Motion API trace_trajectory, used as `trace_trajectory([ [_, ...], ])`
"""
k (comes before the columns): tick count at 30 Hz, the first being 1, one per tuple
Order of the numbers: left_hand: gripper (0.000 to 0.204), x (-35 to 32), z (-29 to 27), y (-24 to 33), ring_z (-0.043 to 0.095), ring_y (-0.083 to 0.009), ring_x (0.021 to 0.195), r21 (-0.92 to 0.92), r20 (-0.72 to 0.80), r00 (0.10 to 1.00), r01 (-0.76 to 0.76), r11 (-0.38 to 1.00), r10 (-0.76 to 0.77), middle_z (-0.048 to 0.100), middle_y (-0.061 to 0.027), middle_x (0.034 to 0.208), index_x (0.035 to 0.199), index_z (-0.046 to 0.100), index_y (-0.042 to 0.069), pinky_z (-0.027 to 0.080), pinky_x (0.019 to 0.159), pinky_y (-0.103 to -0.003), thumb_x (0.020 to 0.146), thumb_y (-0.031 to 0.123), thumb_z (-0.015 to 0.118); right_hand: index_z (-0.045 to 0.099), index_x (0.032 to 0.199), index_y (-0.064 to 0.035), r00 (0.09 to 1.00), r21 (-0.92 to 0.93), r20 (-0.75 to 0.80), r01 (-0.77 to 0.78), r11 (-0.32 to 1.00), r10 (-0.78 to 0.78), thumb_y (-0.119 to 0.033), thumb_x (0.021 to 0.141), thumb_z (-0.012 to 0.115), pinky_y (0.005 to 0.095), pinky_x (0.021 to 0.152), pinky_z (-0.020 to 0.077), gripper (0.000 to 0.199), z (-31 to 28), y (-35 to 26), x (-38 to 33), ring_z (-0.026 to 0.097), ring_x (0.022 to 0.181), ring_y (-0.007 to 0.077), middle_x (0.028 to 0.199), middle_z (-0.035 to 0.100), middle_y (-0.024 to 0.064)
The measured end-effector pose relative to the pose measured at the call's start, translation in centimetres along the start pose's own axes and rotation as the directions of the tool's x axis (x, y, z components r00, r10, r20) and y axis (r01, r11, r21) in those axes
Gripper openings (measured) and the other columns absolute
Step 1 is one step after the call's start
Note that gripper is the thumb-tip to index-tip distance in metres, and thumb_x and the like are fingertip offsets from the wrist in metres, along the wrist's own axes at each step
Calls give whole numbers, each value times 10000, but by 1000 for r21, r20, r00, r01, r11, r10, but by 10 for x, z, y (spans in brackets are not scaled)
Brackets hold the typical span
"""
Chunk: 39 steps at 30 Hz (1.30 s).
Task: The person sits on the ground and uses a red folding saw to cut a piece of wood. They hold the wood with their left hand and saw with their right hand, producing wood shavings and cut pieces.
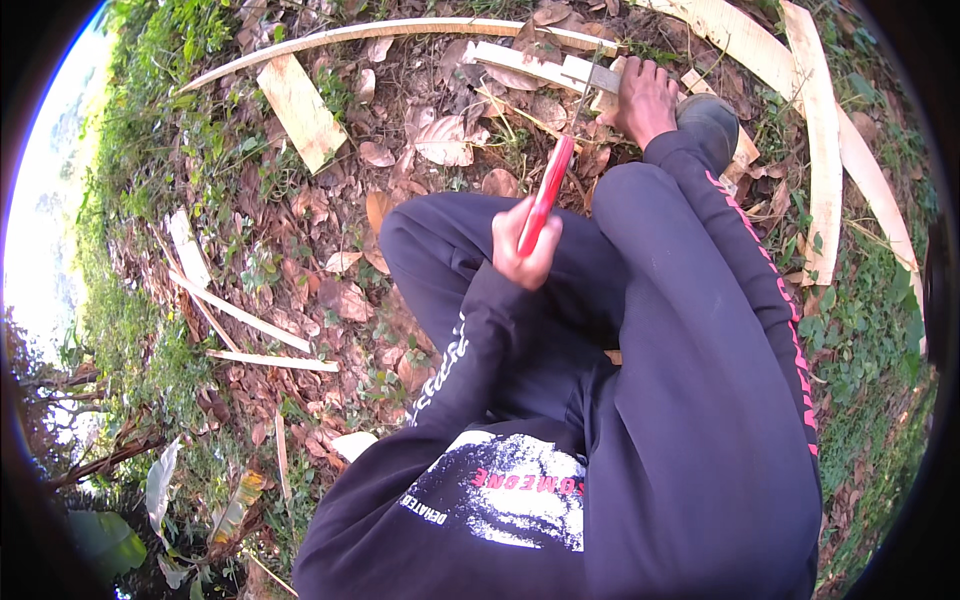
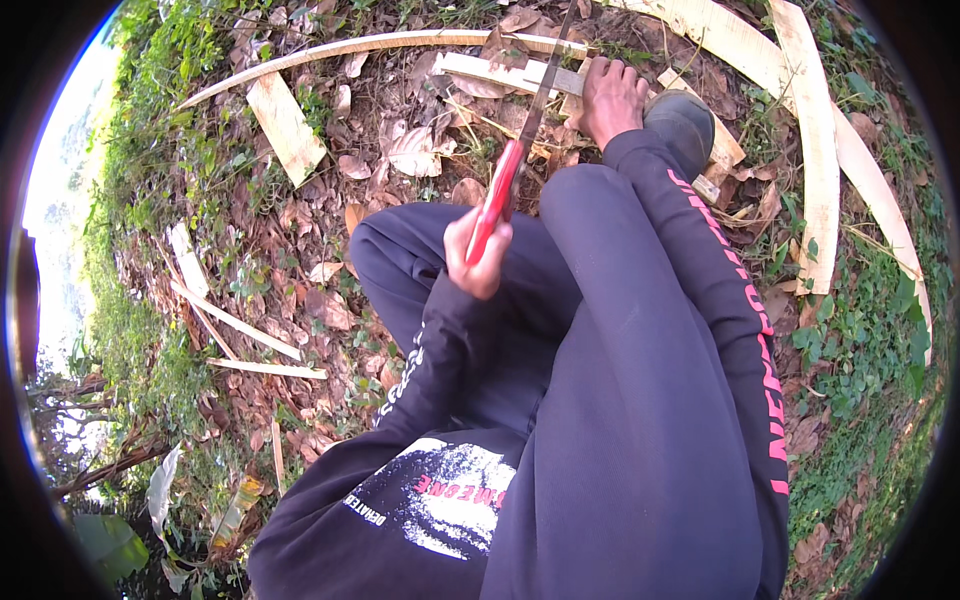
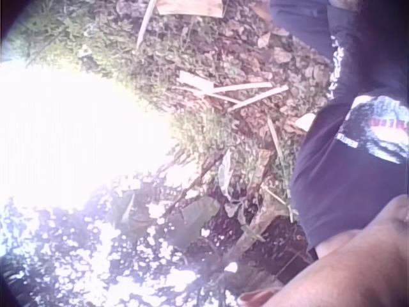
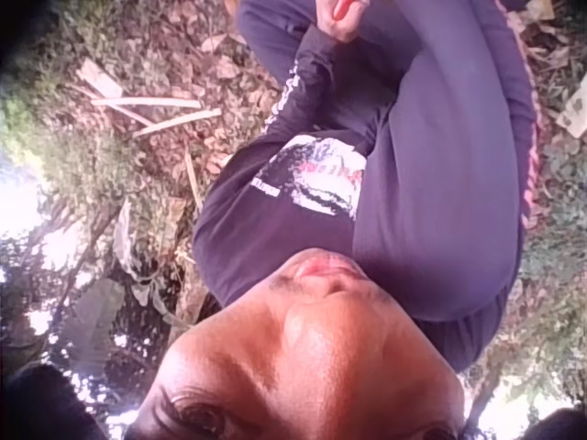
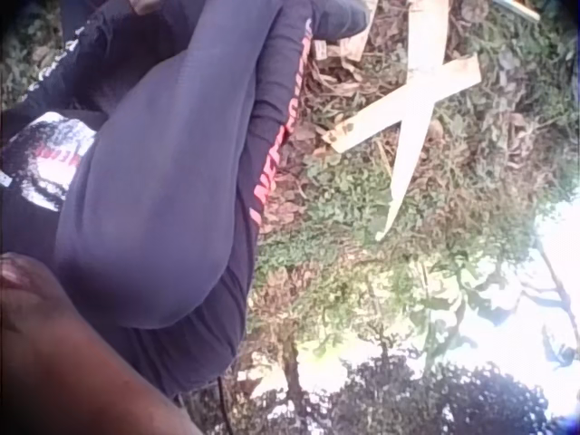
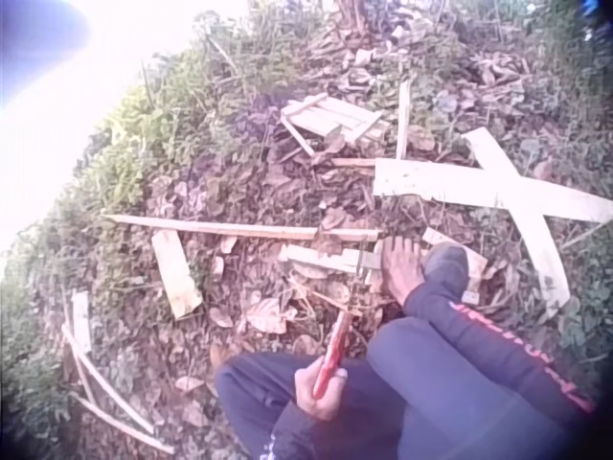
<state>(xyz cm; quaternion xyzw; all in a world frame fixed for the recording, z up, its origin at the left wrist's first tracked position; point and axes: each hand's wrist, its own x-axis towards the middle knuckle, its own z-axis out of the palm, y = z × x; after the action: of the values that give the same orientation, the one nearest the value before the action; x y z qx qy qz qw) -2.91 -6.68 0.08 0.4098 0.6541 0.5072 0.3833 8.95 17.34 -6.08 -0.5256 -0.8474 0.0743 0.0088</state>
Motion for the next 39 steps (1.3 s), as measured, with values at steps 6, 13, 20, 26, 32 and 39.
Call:
trace_trajectory([
  [6, 87, 22, 27, 8, 527, -227, 460, 56, -195, 962, -181, 982, 188, 539, -122, 564, 820, 588, -22, 404, 481, -371, 812, 59, 620, 465, 1209, -14, 1000, -15, -26, 9, 1000, -9, -380, 575, 934, 474, 930, 416, 870, 8, 2, 4, 531, 1134, 350, 1161, 540, 175],
  [13, 157, -20, 5, -11, 524, -284, 432, 132, -17, 983, -179, 975, 182, 494, -119, 544, 959, 631, -23, 402, 468, -368, 813, 25, 601, 459, 1236, -15, 1000, -48, -30, -3, 999, 1, -372, 580, 928, 462, 923, 408, 882, 12, 3, 4, 527, 1135, 338, 1148, 540, 169],
  [20, 114, 6, 13, -5, 507, -143, 498, 129, 10, 980, -199, 971, 200, 513, -55, 582, 904, 608, -29, 399, 512, -314, 847, 68, 593, 441, 1261, -14, 1000, -27, -29, -10, 1000, 9, -339, 584, 927, 459, 923, 394, 895, 15, 10, 6, 520, 1136, 330, 1149, 532, 167],
  [26, 151, -24, 1, 8, 519, -165, 483, 72, 86, 996, -7, 997, 1, 508, -75, 585, 944, 595, -46, 402, 502, -318, 830, 44, 557, 458, 1241, -3, 999, -9, -37, -9, 1000, 9, -357, 548, 948, 465, 918, 404, 920, 6, -2, 7, 539, 1118, 331, 1146, 548, 160],
  [32, 81, -2, -10, 7, 491, -226, 455, 183, 58, 982, -186, 966, 178, 471, -89, 560, 826, 574, -26, 374, 493, -343, 796, 46, 598, 463, 1183, -18, 996, 5, -87, -34, 999, 34, -372, 561, 946, 504, 908, 414, 863, 18, 8, 12, 539, 1112, 363, 1131, 548, 178],
  [39, 76, -22, -24, 8, 493, -231, 460, 163, 43, 986, -164, 973, 159, 519, -73, 590, 827, 592, -31, 400, 510, -336, 785, 28, 615, 469, 1175, -18, 994, -23, -108, -34, 999, 32, -385, 541, 949, 503, 903, 419, 875, 18, 7, 12, 544, 1094, 362, 1117, 547, 171],
])
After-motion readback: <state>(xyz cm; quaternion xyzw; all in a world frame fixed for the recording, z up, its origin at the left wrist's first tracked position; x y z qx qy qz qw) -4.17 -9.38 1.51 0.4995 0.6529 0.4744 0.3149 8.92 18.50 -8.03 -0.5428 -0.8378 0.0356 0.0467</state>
